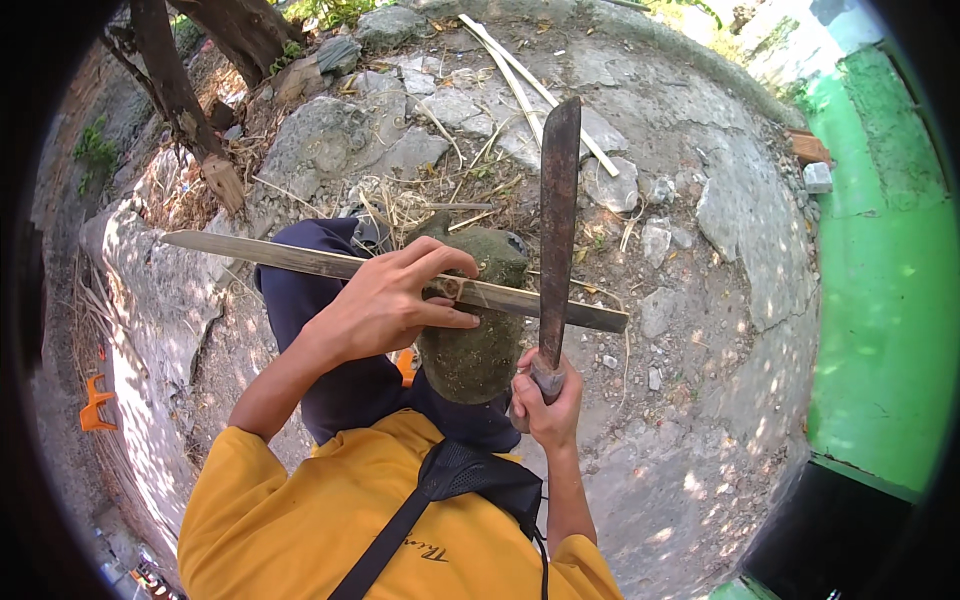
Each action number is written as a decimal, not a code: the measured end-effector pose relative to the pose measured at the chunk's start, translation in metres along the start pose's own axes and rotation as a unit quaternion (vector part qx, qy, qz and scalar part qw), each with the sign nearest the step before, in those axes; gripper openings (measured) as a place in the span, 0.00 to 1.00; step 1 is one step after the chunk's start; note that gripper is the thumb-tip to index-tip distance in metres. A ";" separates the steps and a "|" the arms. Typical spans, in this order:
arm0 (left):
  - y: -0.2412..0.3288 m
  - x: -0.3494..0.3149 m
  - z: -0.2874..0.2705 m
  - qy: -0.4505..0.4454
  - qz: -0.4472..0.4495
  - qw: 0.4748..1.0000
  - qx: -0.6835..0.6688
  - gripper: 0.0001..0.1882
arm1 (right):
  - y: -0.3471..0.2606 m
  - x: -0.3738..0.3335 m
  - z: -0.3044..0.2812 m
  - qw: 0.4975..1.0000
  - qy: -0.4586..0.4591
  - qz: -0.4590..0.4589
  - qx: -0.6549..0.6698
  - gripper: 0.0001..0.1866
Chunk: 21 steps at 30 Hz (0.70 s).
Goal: The person whittles a bamboo stick using a machete against a stone.
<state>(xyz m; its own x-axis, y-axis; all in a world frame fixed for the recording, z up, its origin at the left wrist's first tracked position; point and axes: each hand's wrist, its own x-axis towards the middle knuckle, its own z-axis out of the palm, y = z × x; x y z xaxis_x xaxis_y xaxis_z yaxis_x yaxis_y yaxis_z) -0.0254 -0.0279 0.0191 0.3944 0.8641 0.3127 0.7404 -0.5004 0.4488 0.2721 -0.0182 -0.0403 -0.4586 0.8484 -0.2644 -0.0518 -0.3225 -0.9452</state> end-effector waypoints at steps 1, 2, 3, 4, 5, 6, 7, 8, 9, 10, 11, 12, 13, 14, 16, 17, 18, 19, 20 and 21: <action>0.003 0.001 0.001 0.000 0.000 1.000 0.000 0.31 | 0.000 -0.001 0.000 1.000 0.001 0.001 -0.004 0.16; 0.008 0.003 0.001 0.015 -0.049 0.999 -0.002 0.29 | 0.000 -0.001 0.000 1.000 0.002 0.002 -0.008 0.15; 0.010 0.004 0.002 0.030 -0.098 0.995 -0.004 0.27 | 0.000 0.000 0.000 1.000 0.002 0.002 -0.007 0.15; 0.007 0.002 0.002 0.030 -0.099 0.995 -0.005 0.27 | 0.001 0.000 0.000 1.000 0.002 0.006 -0.003 0.15; 0.000 0.000 0.001 0.012 -0.045 0.999 -0.009 0.31 | 0.001 0.000 0.001 1.000 0.002 0.010 0.001 0.15; -0.003 -0.002 0.001 -0.006 0.009 1.000 -0.012 0.34 | 0.002 0.000 0.001 1.000 0.002 0.012 0.000 0.15; 0.000 -0.001 0.002 -0.006 0.009 1.000 -0.012 0.34 | 0.003 -0.001 0.001 1.000 0.006 0.010 0.005 0.13; 0.006 0.001 0.003 0.012 -0.037 0.999 -0.008 0.33 | 0.003 -0.002 0.001 1.000 0.011 0.009 0.010 0.11; 0.010 0.003 0.003 0.030 -0.083 0.996 -0.004 0.31 | 0.004 -0.001 0.001 1.000 0.011 0.010 0.010 0.11; 0.009 0.003 -0.001 0.030 -0.083 0.996 -0.004 0.31 | 0.003 -0.001 0.002 1.000 0.010 0.008 0.014 0.11; 0.006 0.002 -0.005 0.011 -0.051 0.998 -0.019 0.31 | 0.003 -0.001 0.002 1.000 0.010 0.006 0.018 0.11; 0.004 0.001 -0.007 -0.008 -0.019 0.999 -0.034 0.31 | 0.003 -0.002 0.001 1.000 0.010 0.007 0.018 0.11; 0.005 0.001 -0.004 -0.007 -0.020 0.999 -0.034 0.31 | 0.003 -0.002 0.001 1.000 0.002 0.007 0.001 0.13; 0.007 0.001 0.000 0.026 -0.045 0.998 -0.027 0.27 | 0.003 -0.002 0.001 1.000 -0.006 0.008 -0.015 0.16; 0.006 0.000 0.000 0.059 -0.070 0.996 -0.021 0.24 | 0.003 -0.001 0.000 1.000 -0.006 0.008 -0.014 0.16; 0.004 0.000 -0.004 0.039 -0.056 0.997 -0.045 0.27 | 0.003 -0.002 0.000 1.000 -0.005 0.009 -0.012 0.16; 0.003 -0.001 -0.006 0.019 -0.042 0.996 -0.070 0.30 | 0.003 -0.003 0.000 1.000 -0.005 0.010 -0.013 0.16; 0.002 -0.002 -0.006 0.020 -0.043 0.996 -0.070 0.30 | 0.003 -0.003 0.000 1.000 -0.004 0.008 -0.016 0.17; 0.002 -0.003 -0.005 0.020 -0.040 0.997 -0.071 0.30 | 0.003 -0.003 0.000 1.000 -0.004 0.007 -0.019 0.17; 0.001 -0.004 -0.005 0.021 -0.037 0.997 -0.071 0.31 | 0.003 -0.002 -0.001 1.000 -0.004 0.007 -0.020 0.17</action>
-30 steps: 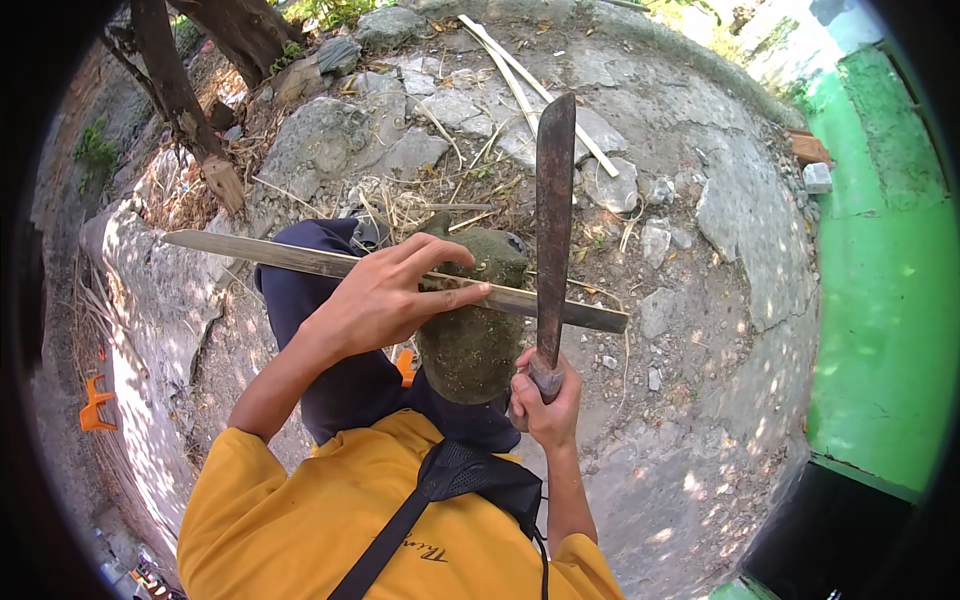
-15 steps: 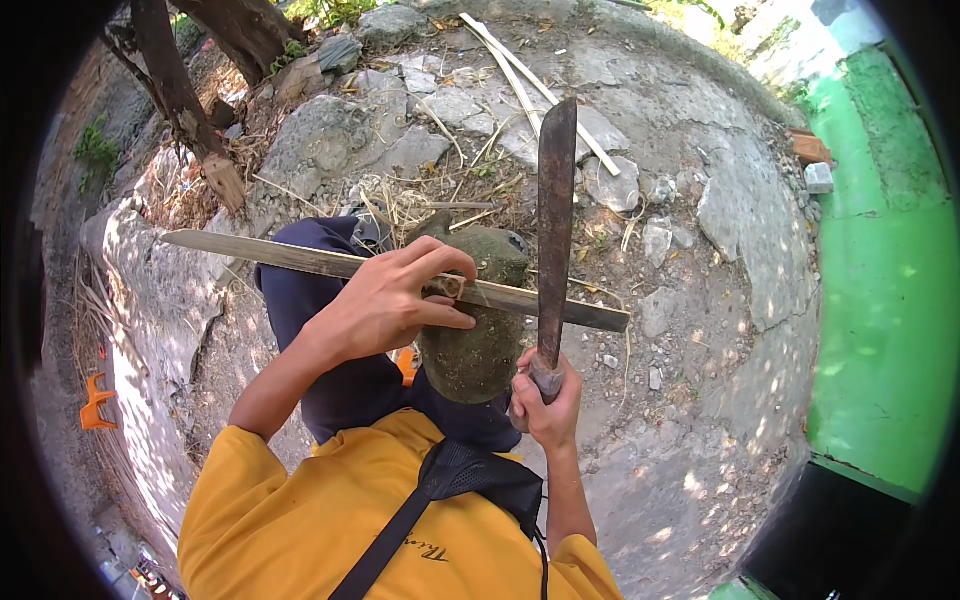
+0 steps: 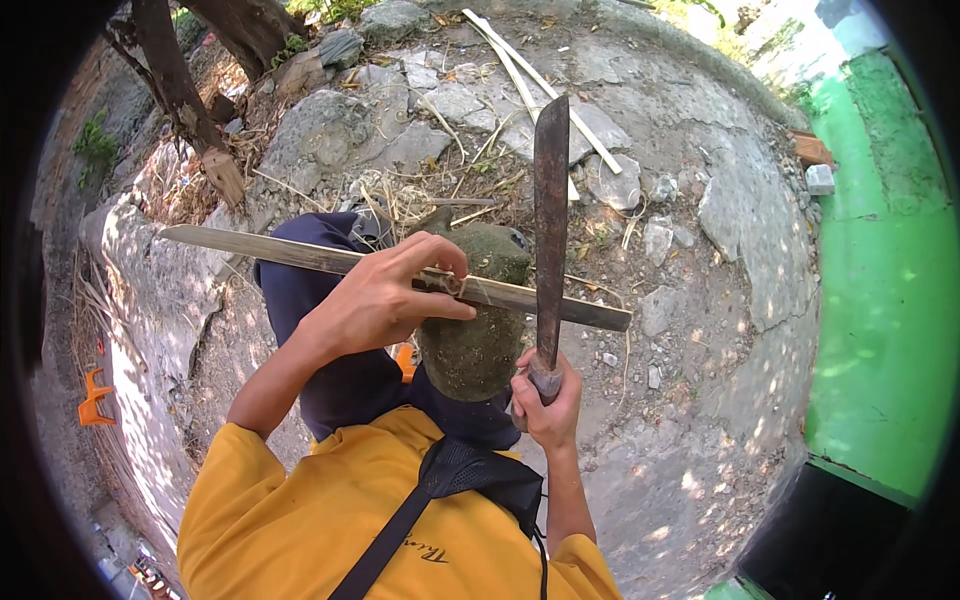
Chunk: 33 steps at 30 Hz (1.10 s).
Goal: The person whittles a bamboo stick using a machete against a stone.
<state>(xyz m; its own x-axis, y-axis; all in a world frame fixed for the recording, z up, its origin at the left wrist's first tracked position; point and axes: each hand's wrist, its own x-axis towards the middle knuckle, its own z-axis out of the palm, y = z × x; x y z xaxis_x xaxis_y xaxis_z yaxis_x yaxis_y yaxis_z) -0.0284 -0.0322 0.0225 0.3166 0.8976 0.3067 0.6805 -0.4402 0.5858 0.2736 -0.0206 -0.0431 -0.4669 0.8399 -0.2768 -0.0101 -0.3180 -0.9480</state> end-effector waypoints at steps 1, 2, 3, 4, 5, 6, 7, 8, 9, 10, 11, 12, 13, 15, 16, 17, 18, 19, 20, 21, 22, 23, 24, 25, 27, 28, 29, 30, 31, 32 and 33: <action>0.002 0.001 0.001 0.000 -0.001 1.000 -0.001 0.31 | 0.001 0.000 -0.001 1.000 -0.004 -0.001 -0.007 0.17; 0.006 0.004 0.003 0.019 -0.029 0.999 0.023 0.31 | 0.002 0.000 -0.002 1.000 -0.007 -0.001 -0.014 0.17; 0.009 0.005 0.003 0.038 -0.057 0.997 0.047 0.31 | 0.002 -0.001 -0.003 1.000 -0.007 0.000 -0.014 0.17; 0.009 0.005 0.002 0.038 -0.058 0.997 0.047 0.31 | 0.002 -0.002 -0.003 1.000 -0.007 0.000 -0.020 0.17; 0.009 0.004 0.001 0.009 -0.047 0.998 0.050 0.32 | 0.002 -0.002 -0.004 1.000 -0.007 0.000 -0.025 0.17; 0.008 0.003 0.000 -0.021 -0.036 0.998 0.053 0.33 | 0.003 -0.003 -0.004 1.000 -0.007 0.001 -0.026 0.17; 0.005 0.002 0.000 -0.021 -0.036 0.998 0.052 0.33 | 0.003 -0.003 -0.004 0.999 -0.007 -0.003 -0.036 0.17; -0.001 -0.001 0.000 -0.021 -0.007 0.999 0.037 0.36 | 0.002 -0.003 -0.003 0.999 -0.007 -0.006 -0.047 0.16; -0.003 -0.002 0.001 -0.021 0.023 0.999 0.021 0.39 | 0.002 -0.003 -0.004 0.999 -0.007 -0.005 -0.047 0.16; -0.001 -0.002 0.002 -0.022 0.022 0.999 0.020 0.39 | 0.001 -0.003 -0.004 0.998 -0.009 -0.006 -0.056 0.16; 0.004 0.000 0.004 -0.008 -0.017 0.999 0.037 0.41 | 0.001 -0.004 -0.004 0.998 -0.012 -0.007 -0.065 0.16; 0.006 0.001 0.005 0.006 -0.055 0.997 0.054 0.42 | 0.000 -0.005 -0.004 0.998 -0.011 -0.005 -0.065 0.16; 0.005 0.000 0.006 -0.028 -0.039 0.993 0.105 0.42 | -0.001 -0.005 -0.005 0.997 -0.010 -0.005 -0.074 0.15; 0.005 -0.003 0.006 -0.038 -0.017 0.991 0.124 0.41 | -0.003 -0.006 -0.005 0.997 -0.009 -0.003 -0.083 0.15; 0.005 -0.004 0.007 -0.046 0.006 0.989 0.144 0.40 | -0.004 -0.005 -0.004 0.996 0.001 -0.011 -0.094 0.14; 0.005 -0.004 0.007 -0.047 0.005 0.989 0.142 0.40 | -0.005 -0.005 -0.004 0.994 0.010 -0.018 -0.105 0.13; 0.005 -0.004 0.006 -0.053 0.018 0.985 0.164 0.34 | -0.005 -0.006 -0.004 0.994 0.011 -0.016 -0.105 0.13; 0.004 -0.004 0.006 -0.059 0.030 0.980 0.186 0.29 | -0.004 -0.005 -0.005 0.994 0.013 -0.015 -0.110 0.13; 0.002 -0.004 0.006 -0.059 0.030 0.980 0.185 0.29 | -0.004 -0.006 -0.005 0.993 0.015 -0.013 -0.114 0.13; 0.000 -0.005 0.006 -0.064 0.034 0.981 0.182 0.30 | -0.003 -0.007 -0.005 0.993 0.015 -0.012 -0.114 0.13; -0.002 -0.006 0.006 -0.068 0.037 0.981 0.180 0.30 | -0.001 -0.007 -0.006 0.993 0.017 -0.015 -0.117 0.13; -0.004 -0.006 0.007 -0.068 0.037 0.981 0.180 0.30 | 0.000 -0.008 -0.006 0.992 0.018 -0.017 -0.120 0.14; -0.005 -0.007 0.008 -0.063 0.041 0.982 0.172 0.30 | 0.002 -0.008 -0.008 0.992 0.018 -0.017 -0.120 0.14; -0.006 -0.007 0.009 -0.058 0.045 0.984 0.165 0.31 | 0.002 -0.008 -0.010 0.992 0.003 -0.019 -0.124 0.14; -0.003 -0.006 0.006 -0.049 0.034 0.987 0.147 0.35 | 0.003 -0.008 -0.010 0.992 -0.012 -0.020 -0.127 0.14; -0.002 -0.006 0.006 -0.040 0.023 0.991 0.129 0.39 | 0.001 -0.007 -0.008 0.993 0.004 -0.019 -0.120 0.14; -0.002 -0.006 0.007 -0.040 0.022 0.991 0.129 0.39 | 0.000 -0.007 -0.007 0.993 0.020 -0.018 -0.114 0.14; -0.001 -0.006 0.010 -0.029 0.014 0.992 0.123 0.38 | -0.001 -0.008 -0.007 0.993 0.020 -0.016 -0.114 0.14; -0.001 -0.006 0.011 -0.017 0.005 0.993 0.116 0.37 | -0.001 -0.009 -0.007 0.993 0.018 -0.019 -0.113 0.14; -0.004 -0.007 0.010 -0.018 0.004 0.993 0.115 0.37 | -0.002 -0.010 -0.007 0.993 0.016 -0.021 -0.113 0.14; -0.008 -0.009 0.006 -0.009 0.016 0.997 0.081 0.36 | -0.005 -0.011 -0.007 0.993 0.015 -0.018 -0.113 0.14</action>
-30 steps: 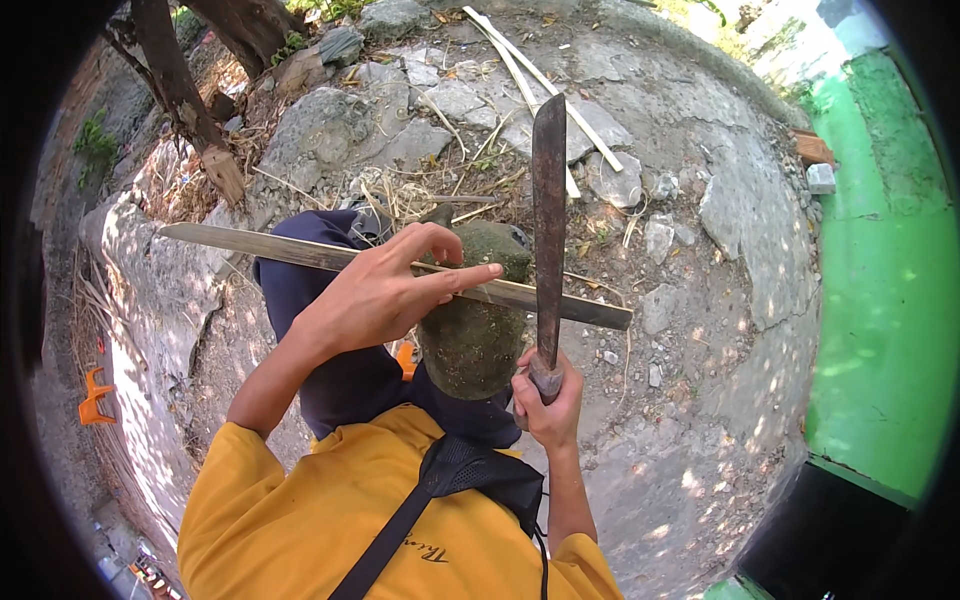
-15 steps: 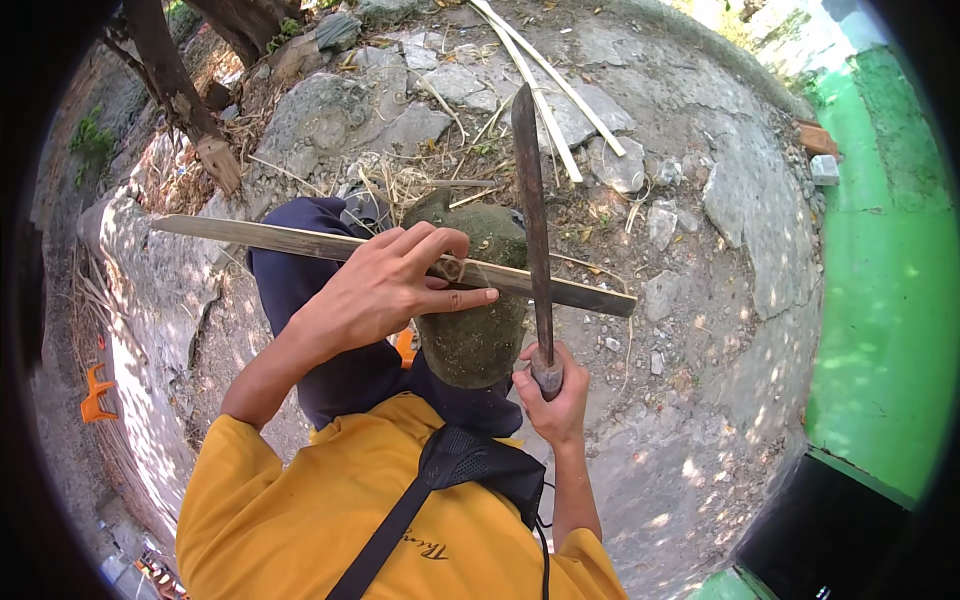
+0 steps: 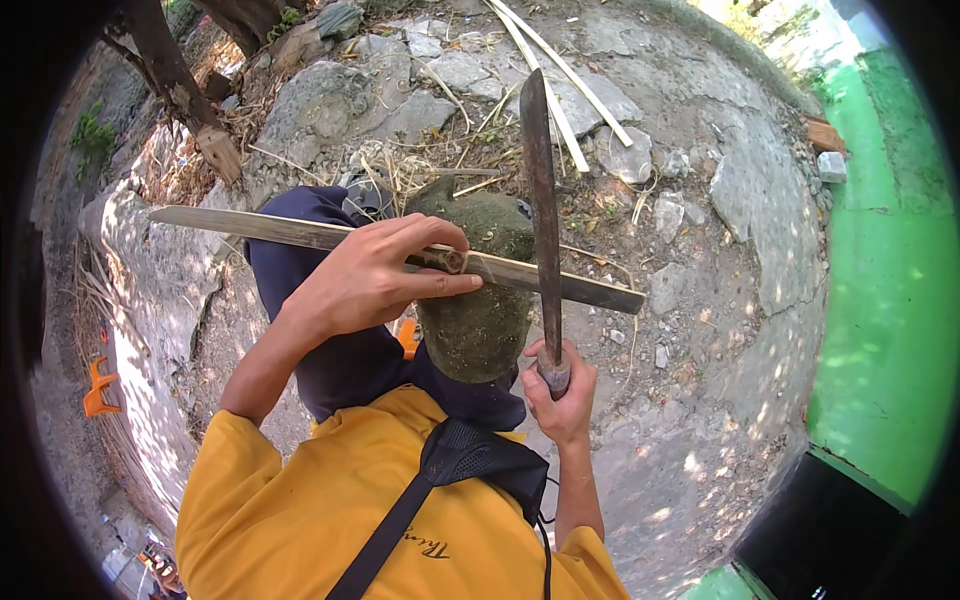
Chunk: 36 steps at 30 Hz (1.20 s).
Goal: The person whittles a bamboo stick using a machete against a stone.
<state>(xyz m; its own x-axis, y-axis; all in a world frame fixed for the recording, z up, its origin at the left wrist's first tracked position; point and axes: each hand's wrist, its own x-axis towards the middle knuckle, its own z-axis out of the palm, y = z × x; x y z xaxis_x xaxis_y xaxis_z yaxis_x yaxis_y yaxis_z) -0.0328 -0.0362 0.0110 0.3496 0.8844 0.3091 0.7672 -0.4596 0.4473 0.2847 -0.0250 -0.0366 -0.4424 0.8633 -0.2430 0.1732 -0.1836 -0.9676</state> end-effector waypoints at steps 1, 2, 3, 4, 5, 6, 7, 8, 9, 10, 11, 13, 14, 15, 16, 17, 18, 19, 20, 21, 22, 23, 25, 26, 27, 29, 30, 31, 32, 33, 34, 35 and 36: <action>-0.002 -0.001 -0.003 0.011 0.010 0.999 -0.034 0.34 | -0.004 -0.002 -0.001 0.999 -0.017 0.017 0.028 0.14; 0.000 0.000 -0.006 0.043 0.010 0.999 -0.022 0.26 | -0.007 -0.004 -0.002 0.997 -0.033 0.034 0.056 0.15; 0.000 -0.002 -0.006 0.040 0.006 0.999 -0.025 0.26 | -0.009 -0.006 -0.003 0.997 -0.034 0.039 0.057 0.15; 0.001 -0.003 -0.005 0.063 -0.015 0.997 -0.044 0.23 | -0.011 -0.009 -0.005 0.993 -0.059 0.051 0.084 0.15; 0.001 -0.004 -0.003 0.086 -0.037 0.994 -0.063 0.20 | -0.011 -0.011 -0.007 0.988 -0.084 0.063 0.112 0.16; 0.001 -0.002 -0.002 0.120 -0.028 0.990 -0.068 0.14 | -0.010 -0.013 -0.009 0.985 -0.098 0.061 0.126 0.17; -0.001 -0.003 0.000 0.118 -0.031 0.990 -0.070 0.14 | -0.012 -0.013 -0.011 0.985 -0.098 0.065 0.126 0.17; -0.003 -0.005 0.002 0.137 -0.019 0.989 -0.046 0.14 | -0.015 -0.013 -0.013 0.985 -0.111 0.073 0.114 0.17; -0.005 -0.007 0.004 0.155 -0.007 0.988 -0.023 0.14 | -0.017 -0.013 -0.014 0.984 -0.124 0.081 0.102 0.17; -0.005 -0.009 0.005 0.154 -0.009 0.988 -0.025 0.14 | -0.018 -0.013 -0.017 0.983 -0.124 0.084 0.102 0.17; -0.003 -0.010 0.004 0.159 -0.011 0.987 -0.001 0.14 | -0.019 -0.013 -0.019 0.984 -0.136 0.080 0.077 0.17; -0.002 -0.010 0.002 0.164 -0.016 0.986 0.022 0.15 | -0.018 -0.013 -0.022 0.984 -0.150 0.078 0.052 0.17; -0.001 -0.010 0.002 0.169 -0.020 0.985 0.023 0.16 | -0.017 -0.014 -0.022 0.984 -0.153 0.085 0.030 0.16; 0.000 -0.010 0.001 0.174 -0.024 0.984 0.025 0.17 | -0.016 -0.015 -0.023 0.983 -0.156 0.092 0.008 0.16; 0.001 -0.009 0.000 0.173 -0.027 0.984 0.023 0.17 | -0.016 -0.016 -0.023 0.983 -0.157 0.094 0.008 0.16; 0.003 -0.009 -0.001 0.180 -0.052 0.982 0.027 0.17 | -0.015 -0.016 -0.023 0.983 -0.154 0.098 0.016 0.16; 0.004 -0.009 -0.002 0.187 -0.078 0.979 0.030 0.18 | -0.015 -0.017 -0.024 0.983 -0.152 0.101 0.025 0.16; 0.006 -0.010 -0.003 0.186 -0.079 0.979 0.028 0.18 | -0.015 -0.017 -0.024 0.983 -0.151 0.103 0.025 0.16; 0.007 -0.011 -0.005 0.162 -0.123 0.977 0.068 0.18 | -0.016 -0.017 -0.024 0.983 -0.148 0.104 0.019 0.16; 0.008 -0.012 -0.006 0.138 -0.167 0.970 0.108 0.20 | -0.016 -0.017 -0.024 0.984 -0.144 0.106 0.013 0.16; 0.010 -0.012 -0.005 0.133 -0.182 0.969 0.099 0.21 | -0.017 -0.018 -0.024 0.983 -0.145 0.108 0.013 0.16; 0.011 -0.012 -0.007 0.132 -0.184 0.969 0.098 0.21 | -0.017 -0.018 -0.025 0.983 -0.147 0.105 0.009 0.16; 0.012 -0.011 -0.011 0.093 -0.215 0.968 0.090 0.20 | -0.016 -0.019 -0.027 0.983 -0.149 0.105 0.004 0.15; 0.013 -0.010 -0.011 0.093 -0.216 0.968 0.089 0.20 | -0.013 -0.020 -0.029 0.983 -0.152 0.098 -0.013 0.17; 0.013 -0.010 -0.012 0.094 -0.219 0.968 0.084 0.20 | -0.012 -0.020 -0.031 0.983 -0.156 0.092 -0.030 0.18; 0.013 -0.010 -0.011 0.095 -0.223 0.967 0.079 0.20 | -0.013 -0.021 -0.030 0.985 -0.156 0.074 -0.021 0.22; 0.013 -0.009 -0.011 0.098 -0.220 0.967 0.080 0.20 | -0.013 -0.021 -0.030 0.986 -0.156 0.055 -0.012 0.26; 0.014 -0.010 -0.010 0.102 -0.220 0.967 0.080 0.20 | -0.011 -0.022 -0.031 0.986 -0.157 0.056 -0.012 0.26; 0.014 -0.010 -0.011 0.102 -0.221 0.967 0.079 0.20 | -0.007 -0.022 -0.031 0.987 -0.157 0.045 0.003 0.31; 0.014 -0.009 -0.011 0.098 -0.224 0.967 0.078 0.20 | -0.004 -0.023 -0.031 0.987 -0.158 0.034 0.019 0.36; 0.014 -0.009 -0.012 0.094 -0.226 0.967 0.077 0.20 | -0.003 -0.024 -0.033 0.987 -0.158 0.035 0.019 0.36; 0.015 -0.008 -0.012 0.093 -0.226 0.967 0.077 0.20 | -0.001 -0.024 -0.035 0.987 -0.157 0.033 -0.008 0.38; 0.016 -0.008 -0.012 0.089 -0.229 0.967 0.074 0.20 | 0.001 -0.025 -0.037 0.987 -0.156 0.031 -0.036 0.40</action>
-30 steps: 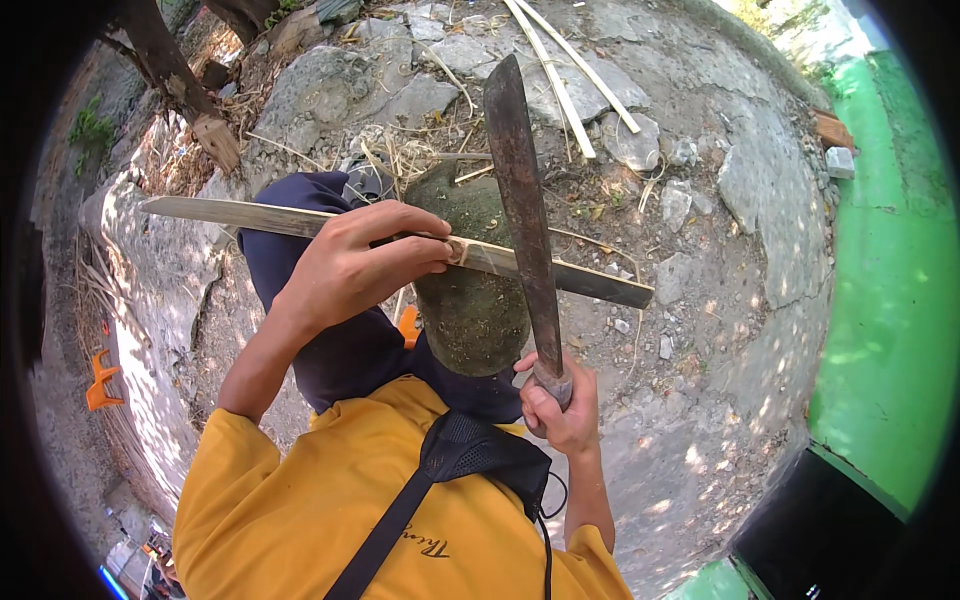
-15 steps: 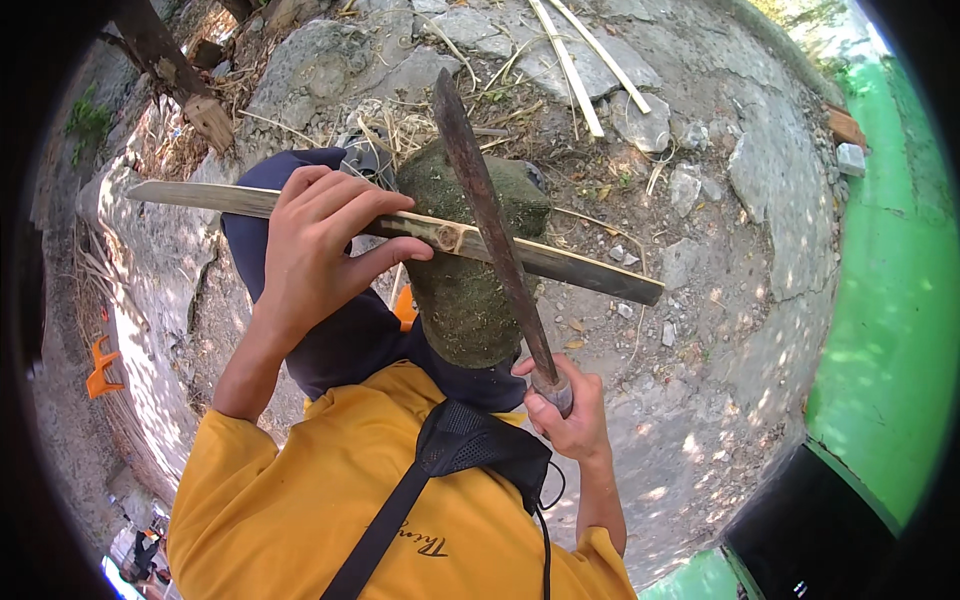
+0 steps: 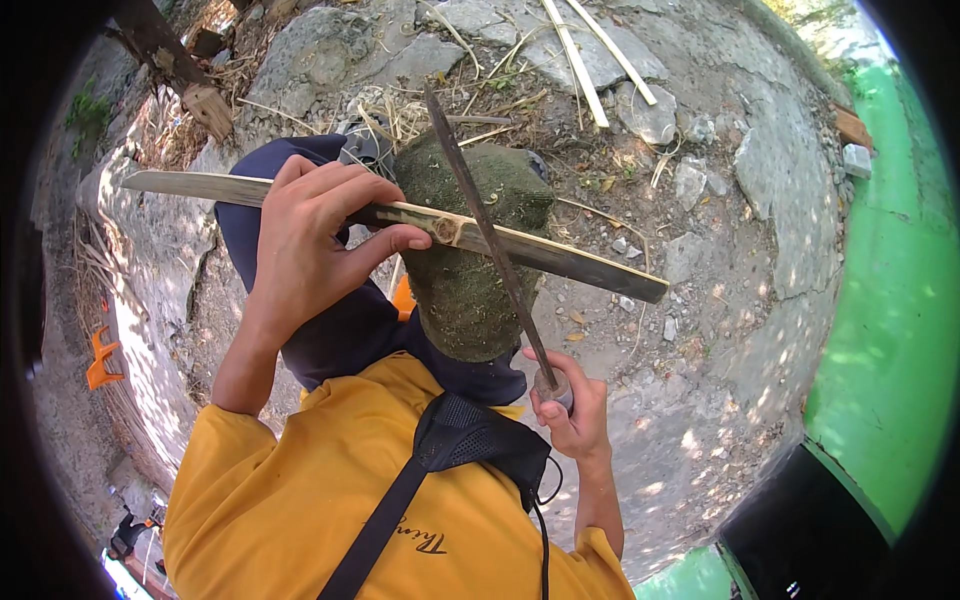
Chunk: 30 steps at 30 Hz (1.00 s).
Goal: The person whittles a bamboo stick using a machete against a stone.
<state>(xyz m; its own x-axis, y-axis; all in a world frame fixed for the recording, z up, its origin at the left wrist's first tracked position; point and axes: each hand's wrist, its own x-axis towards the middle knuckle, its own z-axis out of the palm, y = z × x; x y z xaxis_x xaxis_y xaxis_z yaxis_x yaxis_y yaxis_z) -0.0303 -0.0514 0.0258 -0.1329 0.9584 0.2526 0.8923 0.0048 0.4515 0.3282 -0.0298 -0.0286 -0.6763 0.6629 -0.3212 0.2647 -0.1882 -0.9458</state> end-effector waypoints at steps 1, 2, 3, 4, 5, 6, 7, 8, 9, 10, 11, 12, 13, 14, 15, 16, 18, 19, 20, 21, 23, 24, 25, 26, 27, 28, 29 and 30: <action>0.001 0.001 0.000 -0.005 -0.002 1.000 -0.001 0.20 | 0.003 -0.001 -0.001 1.000 0.000 0.000 0.001 0.40; 0.002 0.001 -0.001 -0.006 -0.001 1.000 -0.001 0.20 | 0.006 -0.003 -0.001 0.995 0.026 -0.033 -0.089 0.39; 0.002 0.001 -0.001 -0.003 -0.002 1.000 0.001 0.20 | 0.008 -0.004 -0.001 0.980 0.052 -0.065 -0.178 0.38; 0.002 0.001 0.000 0.000 -0.002 1.000 0.002 0.20 | 0.008 -0.004 -0.001 0.980 0.053 -0.065 -0.178 0.38; 0.002 0.001 0.000 -0.001 -0.002 1.000 0.002 0.20 | 0.006 -0.003 -0.002 0.971 0.061 -0.088 -0.213 0.37; 0.002 0.001 0.001 0.004 -0.001 1.000 0.001 0.20 | 0.005 -0.003 -0.002 0.960 0.069 -0.110 -0.248 0.37; 0.002 0.001 0.002 0.009 -0.001 1.000 0.001 0.20 | 0.003 -0.004 -0.002 0.960 0.070 -0.110 -0.248 0.37; 0.002 0.001 0.002 0.008 -0.001 1.000 0.001 0.20 | 0.001 -0.004 -0.002 0.953 0.069 -0.117 -0.270 0.36; 0.001 0.000 0.002 0.010 0.000 1.000 -0.001 0.21 | 0.000 -0.005 -0.002 0.946 0.069 -0.123 -0.292 0.35; 0.001 0.000 0.002 0.012 0.000 1.000 -0.003 0.21 | -0.002 -0.005 -0.003 0.946 0.070 -0.123 -0.292 0.35; 0.002 0.000 0.002 0.012 0.000 1.000 -0.003 0.21 | -0.003 -0.007 -0.004 0.947 0.065 -0.113 -0.294 0.34; 0.003 0.000 0.001 0.010 -0.004 1.000 -0.003 0.21 | -0.003 -0.008 -0.004 0.947 0.060 -0.103 -0.297 0.34; 0.003 0.000 0.001 0.008 -0.008 1.000 -0.003 0.21 | -0.004 -0.009 -0.004 0.947 0.061 -0.103 -0.297 0.34; 0.003 0.000 0.002 0.008 -0.007 1.000 -0.003 0.21 | -0.004 -0.010 -0.003 0.952 0.061 -0.096 -0.285 0.34; 0.003 0.000 0.002 0.012 -0.004 1.000 -0.001 0.20 | -0.004 -0.010 -0.002 0.956 0.061 -0.089 -0.273 0.34; 0.003 0.000 0.003 0.016 0.001 1.000 0.000 0.20 | -0.004 -0.010 -0.002 0.956 0.061 -0.088 -0.273 0.34; 0.002 0.000 0.004 0.024 0.000 1.000 0.000 0.20 | -0.004 -0.009 0.002 0.960 0.069 -0.079 -0.261 0.33; 0.002 0.000 0.004 0.031 -0.001 1.000 0.001 0.20 | -0.004 -0.008 0.005 0.960 0.069 -0.079 -0.261 0.33; 0.001 -0.001 0.004 0.031 -0.001 1.000 0.002 0.20 | -0.004 -0.006 0.007 0.958 0.072 -0.080 -0.268 0.32; 0.001 -0.001 0.005 0.037 0.002 0.999 0.003 0.20 | -0.005 -0.005 0.010 0.955 0.075 -0.081 -0.274 0.32; 0.000 -0.001 0.005 0.043 0.004 0.999 0.004 0.20 | -0.007 -0.001 0.013 0.957 0.074 -0.072 -0.271 0.31; -0.001 -0.001 0.004 0.047 0.007 0.999 0.007 0.20 | -0.008 0.001 0.015 0.959 0.073 -0.064 -0.268 0.31; -0.002 -0.002 0.003 0.050 0.010 0.999 0.011 0.20 | -0.009 0.004 0.017 0.958 0.073 -0.065 -0.268 0.31; -0.002 -0.002 0.003 0.051 0.011 0.999 0.012 0.20 | -0.010 0.007 0.019 0.959 0.078 -0.070 -0.265 0.30; -0.003 -0.002 0.002 0.055 0.012 0.998 0.015 0.20 | -0.012 0.011 0.021 0.959 0.083 -0.075 -0.261 0.30; -0.003 -0.002 0.001 0.058 0.013 0.998 0.019 0.20 | -0.014 0.014 0.024 0.959 0.083 -0.076 -0.261 0.30; -0.003 -0.003 0.001 0.060 0.014 0.998 0.020 0.20 | -0.017 0.018 0.026 0.965 0.082 -0.075 -0.239 0.29; -0.003 -0.004 0.001 0.057 0.012 0.998 0.020 0.20 | -0.018 0.021 0.027 0.970 0.080 -0.073 -0.217 0.28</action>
<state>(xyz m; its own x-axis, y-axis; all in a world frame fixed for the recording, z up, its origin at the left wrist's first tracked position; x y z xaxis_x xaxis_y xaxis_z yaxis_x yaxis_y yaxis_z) -0.0322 -0.0553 0.0229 -0.1582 0.9197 0.3594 0.9118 -0.0037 0.4106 0.2906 -0.0324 -0.0191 -0.6226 0.7699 -0.1403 0.4620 0.2169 -0.8600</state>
